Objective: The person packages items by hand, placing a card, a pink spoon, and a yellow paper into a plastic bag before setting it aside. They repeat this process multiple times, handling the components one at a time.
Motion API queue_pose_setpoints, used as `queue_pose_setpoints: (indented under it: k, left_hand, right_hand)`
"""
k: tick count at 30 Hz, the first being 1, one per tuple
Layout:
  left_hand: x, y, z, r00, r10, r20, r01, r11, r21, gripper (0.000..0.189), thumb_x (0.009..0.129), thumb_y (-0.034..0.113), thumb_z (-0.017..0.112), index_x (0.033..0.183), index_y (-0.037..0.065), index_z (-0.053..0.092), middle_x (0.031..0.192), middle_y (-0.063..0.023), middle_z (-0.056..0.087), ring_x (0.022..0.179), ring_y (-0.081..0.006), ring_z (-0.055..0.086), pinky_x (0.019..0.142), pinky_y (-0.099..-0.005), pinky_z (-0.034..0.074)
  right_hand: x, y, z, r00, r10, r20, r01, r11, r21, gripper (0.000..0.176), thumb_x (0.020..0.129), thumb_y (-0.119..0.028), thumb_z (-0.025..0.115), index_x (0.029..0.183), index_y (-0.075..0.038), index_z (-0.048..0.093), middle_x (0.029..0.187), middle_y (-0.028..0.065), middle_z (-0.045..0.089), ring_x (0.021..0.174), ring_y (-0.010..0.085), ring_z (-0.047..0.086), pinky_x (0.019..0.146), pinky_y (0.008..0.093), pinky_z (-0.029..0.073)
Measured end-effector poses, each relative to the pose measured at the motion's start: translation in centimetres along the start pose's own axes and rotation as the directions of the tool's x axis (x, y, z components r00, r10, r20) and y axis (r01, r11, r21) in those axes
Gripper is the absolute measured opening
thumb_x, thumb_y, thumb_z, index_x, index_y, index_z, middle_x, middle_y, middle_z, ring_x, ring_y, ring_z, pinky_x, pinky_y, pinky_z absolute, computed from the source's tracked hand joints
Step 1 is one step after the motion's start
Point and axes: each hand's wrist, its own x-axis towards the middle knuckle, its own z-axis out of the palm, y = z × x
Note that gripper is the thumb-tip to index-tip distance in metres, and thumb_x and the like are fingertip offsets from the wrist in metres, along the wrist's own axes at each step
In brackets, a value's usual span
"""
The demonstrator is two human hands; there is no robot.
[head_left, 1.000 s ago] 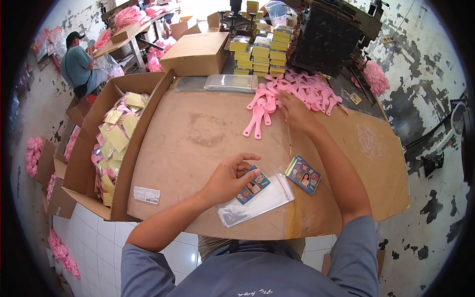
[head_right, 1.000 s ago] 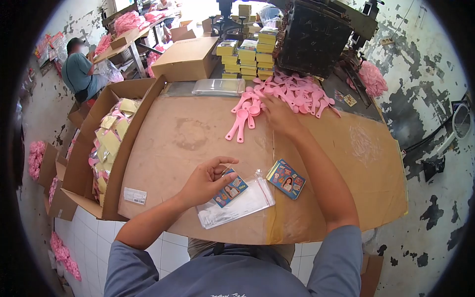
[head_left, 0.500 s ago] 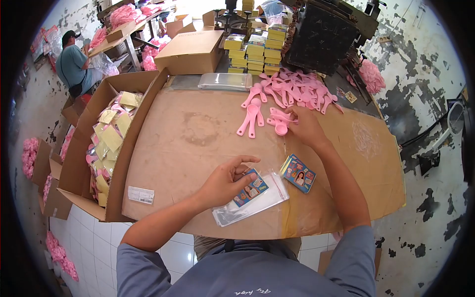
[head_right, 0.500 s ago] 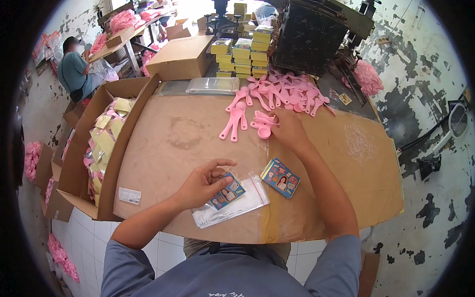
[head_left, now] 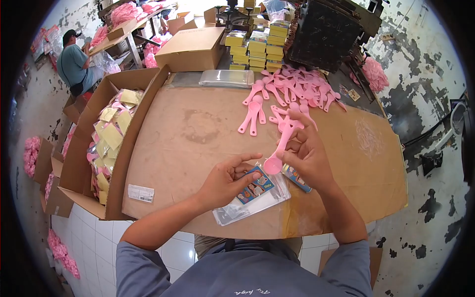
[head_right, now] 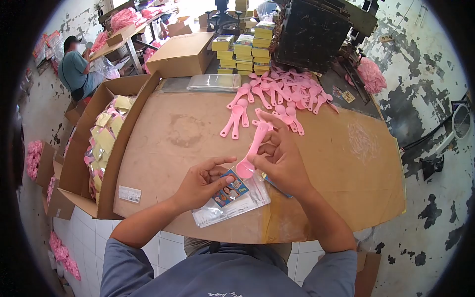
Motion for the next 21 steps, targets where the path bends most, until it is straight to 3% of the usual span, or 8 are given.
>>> queue_pose_setpoints:
  k: [3,6,9,11,13,15,18,21]
  left_hand:
    - [0.2,-0.8,-0.2,1.000,0.021,0.002,-0.021,1.000,0.010,0.042,0.103,0.007,0.063,0.143,-0.003,0.054,0.118,-0.0134,0.073,0.101,-0.0113,0.070,0.088,-0.0250,0.058]
    - [0.5,-0.9,-0.4,1.000,-0.004,-0.003,0.004,0.999,-0.045,0.040,0.104,0.008,0.063,0.141,-0.004,0.056,0.119,-0.0126,0.073,0.102,-0.0113,0.069,0.088,-0.0260,0.058]
    - [0.4,-0.7,-0.4,0.999,0.024,-0.035,-0.025,0.998,-0.052,0.039,0.105,0.009,0.062,0.141,-0.005,0.056,0.114,-0.0098,0.074,0.101,-0.0075,0.067,0.086,-0.0237,0.057]
    - [0.5,-0.3,-0.6,0.999,0.014,-0.040,-0.016,0.997,-0.069,0.039,0.105,0.010,0.062,0.141,-0.004,0.056,0.114,-0.0096,0.075,0.099,-0.0074,0.067,0.086,-0.0236,0.056]
    - [0.6,-0.1,-0.8,1.000,-0.005,-0.030,0.003,0.997,-0.083,0.040,0.105,0.011,0.063,0.141,-0.004,0.056,0.113,-0.0089,0.075,0.098,-0.0074,0.068,0.086,-0.0237,0.056]
    - [0.5,-0.1,-1.1,1.000,-0.031,-0.006,0.030,0.995,-0.099,0.040,0.104,0.012,0.064,0.141,-0.003,0.056,0.112,-0.0076,0.075,0.097,-0.0075,0.068,0.086,-0.0242,0.056]
    - [0.2,0.0,-1.2,0.991,-0.068,0.118,0.084,0.988,-0.130,0.041,0.103,0.014,0.066,0.140,-0.002,0.056,0.109,-0.0052,0.076,0.097,-0.0073,0.068,0.086,-0.0248,0.056]
    - [0.4,-0.9,-1.5,0.984,-0.021,0.177,0.041,0.993,-0.110,0.043,0.103,0.015,0.066,0.141,0.000,0.055,0.119,-0.0073,0.072,0.109,-0.0108,0.067,0.094,-0.0281,0.055]
  right_hand:
    - [-0.5,0.8,0.4,0.999,0.015,0.030,-0.011,0.991,-0.131,0.073,0.091,0.004,0.072,0.154,-0.006,0.036,0.110,0.0092,0.057,0.098,0.0138,0.067,0.078,0.0265,0.056]
    - [-0.8,2.3,1.1,0.994,-0.103,-0.037,0.100,0.992,-0.081,0.066,0.095,0.003,0.069,0.153,-0.006,0.039,0.115,0.0103,0.059,0.100,0.0155,0.068,0.080,0.0256,0.057]
    - [-1.5,4.1,1.5,0.999,-0.042,-0.021,0.041,0.998,-0.055,0.058,0.097,0.003,0.065,0.150,-0.003,0.043,0.128,0.0127,0.058,0.112,0.0205,0.067,0.091,0.0316,0.056]
    - [-1.3,4.0,0.3,0.968,-0.172,0.180,0.216,0.941,-0.262,0.052,0.098,0.001,0.063,0.148,-0.002,0.047,0.135,0.0132,0.057,0.120,0.0237,0.063,0.099,0.0368,0.053]
    - [-0.6,3.4,0.1,0.956,-0.183,0.231,0.239,0.941,-0.241,0.046,0.098,0.001,0.063,0.143,-0.002,0.052,0.139,0.0138,0.057,0.126,0.0256,0.059,0.105,0.0404,0.050]
    - [-0.1,1.5,0.5,0.987,-0.090,0.134,0.092,0.996,-0.012,0.039,0.097,0.000,0.063,0.137,-0.002,0.060,0.140,0.0145,0.057,0.131,0.0261,0.056,0.109,0.0425,0.047]
    - [0.4,-0.5,0.7,0.892,-0.253,0.374,0.402,0.823,-0.402,0.029,0.093,0.002,0.066,0.121,-0.003,0.071,0.133,0.0136,0.062,0.124,0.0255,0.060,0.104,0.0407,0.049]
    - [0.8,-2.2,0.1,0.806,-0.207,0.555,0.446,0.828,-0.339,0.018,0.088,0.000,0.073,0.105,-0.004,0.074,0.122,0.0105,0.068,0.115,0.0258,0.066,0.099,0.0393,0.051]
